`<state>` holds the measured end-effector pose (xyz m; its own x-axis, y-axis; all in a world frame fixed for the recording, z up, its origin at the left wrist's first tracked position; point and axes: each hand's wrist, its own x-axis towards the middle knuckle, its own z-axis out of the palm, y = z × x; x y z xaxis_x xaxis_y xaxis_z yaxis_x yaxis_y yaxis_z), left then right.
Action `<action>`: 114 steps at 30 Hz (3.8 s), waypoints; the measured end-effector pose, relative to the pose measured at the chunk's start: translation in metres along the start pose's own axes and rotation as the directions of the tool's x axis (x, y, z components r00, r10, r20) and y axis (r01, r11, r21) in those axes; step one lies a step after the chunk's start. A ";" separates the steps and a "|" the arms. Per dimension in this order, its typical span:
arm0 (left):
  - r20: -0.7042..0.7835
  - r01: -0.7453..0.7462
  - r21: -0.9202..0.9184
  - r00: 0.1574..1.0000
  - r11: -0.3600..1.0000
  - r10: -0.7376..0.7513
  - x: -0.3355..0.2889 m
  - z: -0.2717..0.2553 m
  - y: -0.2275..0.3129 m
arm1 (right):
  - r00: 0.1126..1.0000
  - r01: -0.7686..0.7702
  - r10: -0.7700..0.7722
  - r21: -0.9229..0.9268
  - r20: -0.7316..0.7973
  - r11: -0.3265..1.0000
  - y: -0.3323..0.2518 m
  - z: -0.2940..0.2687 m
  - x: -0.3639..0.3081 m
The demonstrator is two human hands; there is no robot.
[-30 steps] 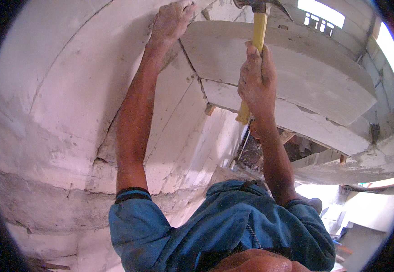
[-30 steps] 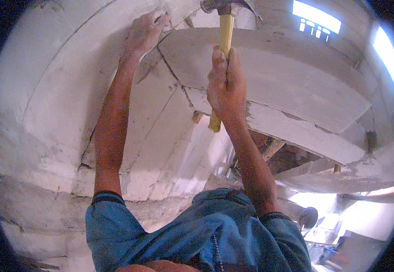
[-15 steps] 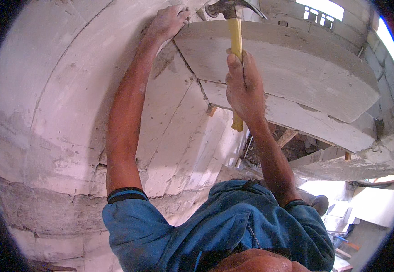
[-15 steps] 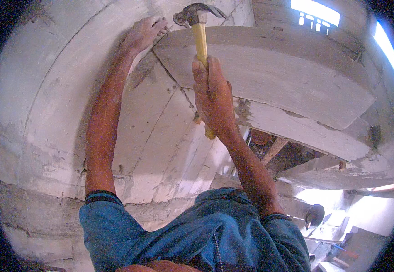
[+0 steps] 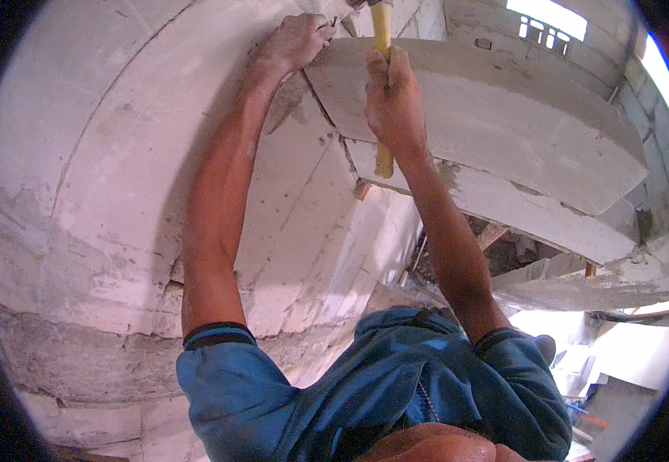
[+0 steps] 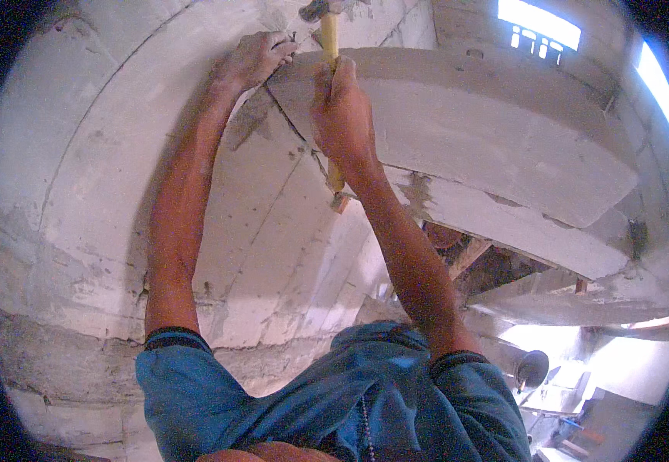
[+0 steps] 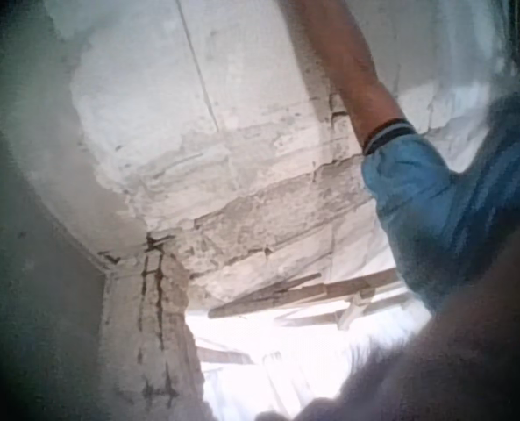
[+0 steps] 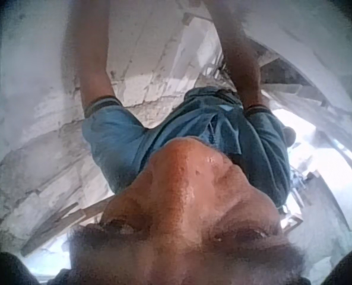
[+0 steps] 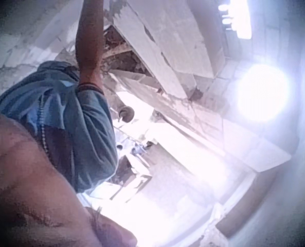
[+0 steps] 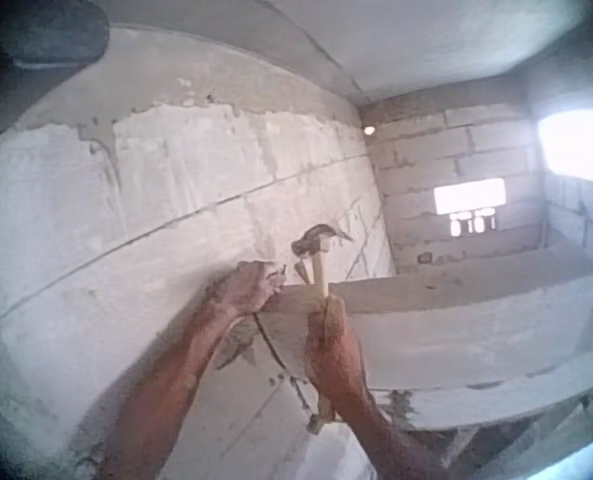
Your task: The person applies cement to a ceiling using a trowel and bucket, then uses a hammer to chip away sections of the ceiling. They measure the ceiling with a tape measure and cut a piece of wood with a hand saw. The person continues to apply cement and chip away at the ceiling throughout the video.
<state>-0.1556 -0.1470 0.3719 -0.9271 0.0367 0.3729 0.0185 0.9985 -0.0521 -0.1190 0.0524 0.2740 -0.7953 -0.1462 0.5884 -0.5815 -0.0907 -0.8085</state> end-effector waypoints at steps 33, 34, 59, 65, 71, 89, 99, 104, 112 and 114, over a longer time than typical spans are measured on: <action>-0.047 0.033 0.156 0.999 0.987 -0.026 -0.005 0.010 0.003 | 0.998 -0.044 0.044 0.011 -0.045 0.999 -0.010 -0.034 0.002; -0.046 0.034 0.179 0.999 0.983 -0.026 -0.005 0.010 0.003 | 0.998 -0.055 0.056 0.024 -0.035 0.998 -0.008 -0.030 0.003; 0.030 -0.032 0.163 0.999 0.986 0.027 -0.017 0.000 -0.006 | 1.000 -0.011 0.011 -0.088 -0.002 0.996 -0.005 -0.012 0.004; -0.225 0.184 -0.051 0.955 0.982 -0.191 -0.048 -0.060 0.034 | 0.983 0.139 -0.111 -0.190 0.148 0.972 0.018 -0.007 0.002; -0.787 -0.217 -0.564 0.435 0.797 -0.438 -0.140 -0.048 0.061 | 0.977 0.134 -0.165 -0.208 -0.138 0.969 -0.004 -0.014 0.009; -0.936 -0.177 -0.257 0.289 0.950 -0.199 -0.264 0.021 0.050 | 0.959 -0.282 0.279 0.208 0.047 0.937 -0.036 0.002 -0.011; -0.955 -0.178 -0.125 0.287 0.976 -0.070 -0.267 0.030 0.037 | 1.000 -0.023 0.021 0.185 0.012 0.982 -0.014 0.012 -0.002; -0.966 -0.260 -0.110 0.255 0.959 -0.041 -0.267 0.031 0.036 | 0.873 0.444 -0.320 -0.326 0.369 0.835 0.054 -0.006 0.015; -0.960 -0.187 0.009 0.272 0.982 0.060 -0.271 0.031 0.033 | 0.947 -0.114 0.169 -0.210 0.272 0.971 0.007 0.018 0.012; -0.953 -0.114 0.056 0.291 0.992 0.087 -0.275 0.031 0.031 | 0.911 0.145 0.053 -0.438 0.410 0.887 0.001 0.014 0.020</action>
<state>0.0884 -0.1276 0.2395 0.0883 0.1369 0.9866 0.1031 0.9839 -0.1458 -0.1326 0.0355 0.2845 -0.6851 -0.5415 0.4873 -0.7062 0.3296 -0.6266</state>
